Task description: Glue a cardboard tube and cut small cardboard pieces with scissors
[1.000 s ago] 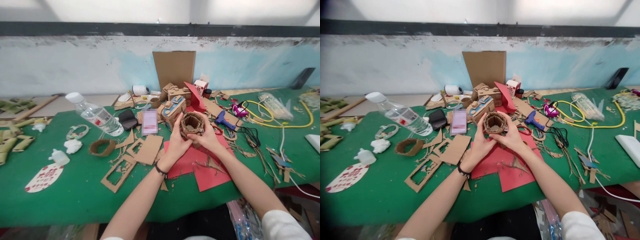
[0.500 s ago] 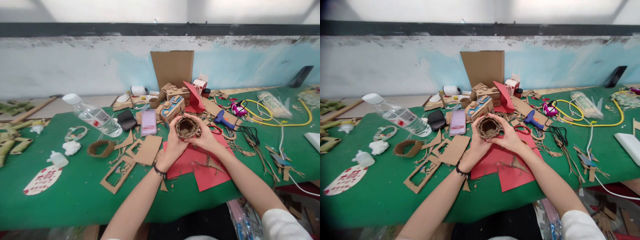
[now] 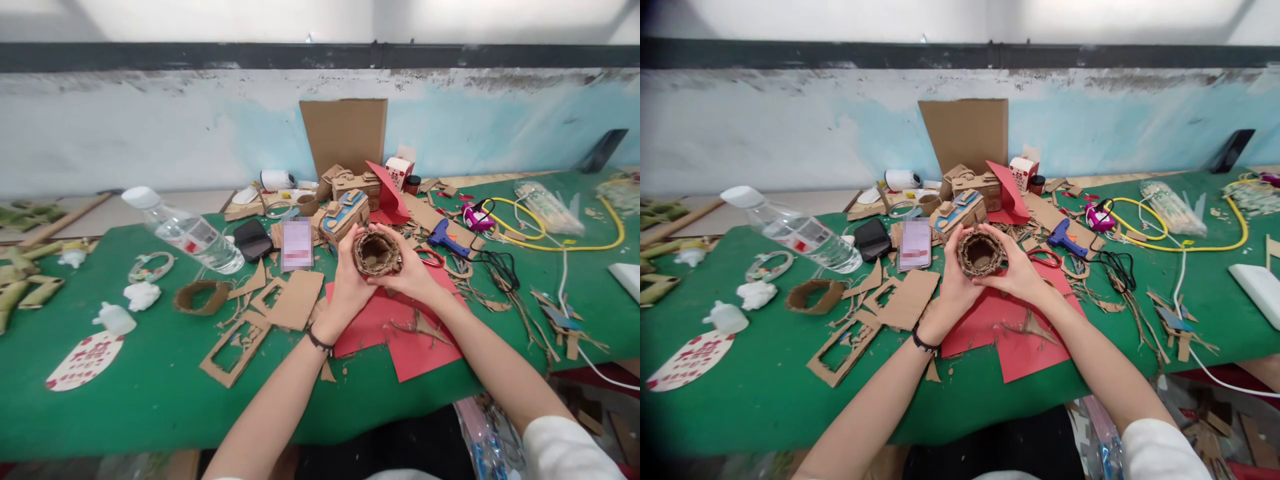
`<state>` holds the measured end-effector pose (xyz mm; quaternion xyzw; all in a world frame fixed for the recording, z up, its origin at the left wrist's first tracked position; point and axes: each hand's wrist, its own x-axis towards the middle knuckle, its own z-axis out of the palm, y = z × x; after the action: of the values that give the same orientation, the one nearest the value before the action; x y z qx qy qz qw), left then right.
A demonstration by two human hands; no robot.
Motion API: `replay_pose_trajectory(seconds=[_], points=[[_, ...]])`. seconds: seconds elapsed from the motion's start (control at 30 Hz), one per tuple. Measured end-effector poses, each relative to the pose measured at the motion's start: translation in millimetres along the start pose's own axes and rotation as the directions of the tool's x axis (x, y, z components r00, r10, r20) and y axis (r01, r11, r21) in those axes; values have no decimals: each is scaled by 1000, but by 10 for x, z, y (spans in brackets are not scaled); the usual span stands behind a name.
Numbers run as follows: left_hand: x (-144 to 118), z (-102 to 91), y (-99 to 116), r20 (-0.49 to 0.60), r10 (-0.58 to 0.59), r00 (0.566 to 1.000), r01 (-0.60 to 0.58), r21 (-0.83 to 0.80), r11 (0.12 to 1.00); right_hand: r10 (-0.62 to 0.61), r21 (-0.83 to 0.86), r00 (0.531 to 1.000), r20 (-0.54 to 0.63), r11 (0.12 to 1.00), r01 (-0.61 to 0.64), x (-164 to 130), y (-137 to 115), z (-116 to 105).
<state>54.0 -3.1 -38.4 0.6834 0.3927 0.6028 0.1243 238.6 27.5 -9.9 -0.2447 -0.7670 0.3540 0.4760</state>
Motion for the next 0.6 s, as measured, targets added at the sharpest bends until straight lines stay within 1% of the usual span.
replay_pose_trajectory(seconds=[0.1,0.17,0.3,0.47,0.6], points=[[-3,24,-13,20,-1,1000,2,-33,999,17,-23,998,-59,1000,-18,3,-29,-6],[-9,27,-14,33,-17,999,19,-53,998,31,-35,997,-75,999,-34,4,-51,-7],[-22,10,-21,55,-37,998,40,-57,998,49,-32,997,-62,998,-51,1,-52,10],[-30,-5,-38,48,-27,999,26,20,999,67,33,998,-2,997,-67,-13,17,54],[-30,5,-40,20,-16,1000,15,50,999,41,-6,998,-45,999,-41,-3,2,64]])
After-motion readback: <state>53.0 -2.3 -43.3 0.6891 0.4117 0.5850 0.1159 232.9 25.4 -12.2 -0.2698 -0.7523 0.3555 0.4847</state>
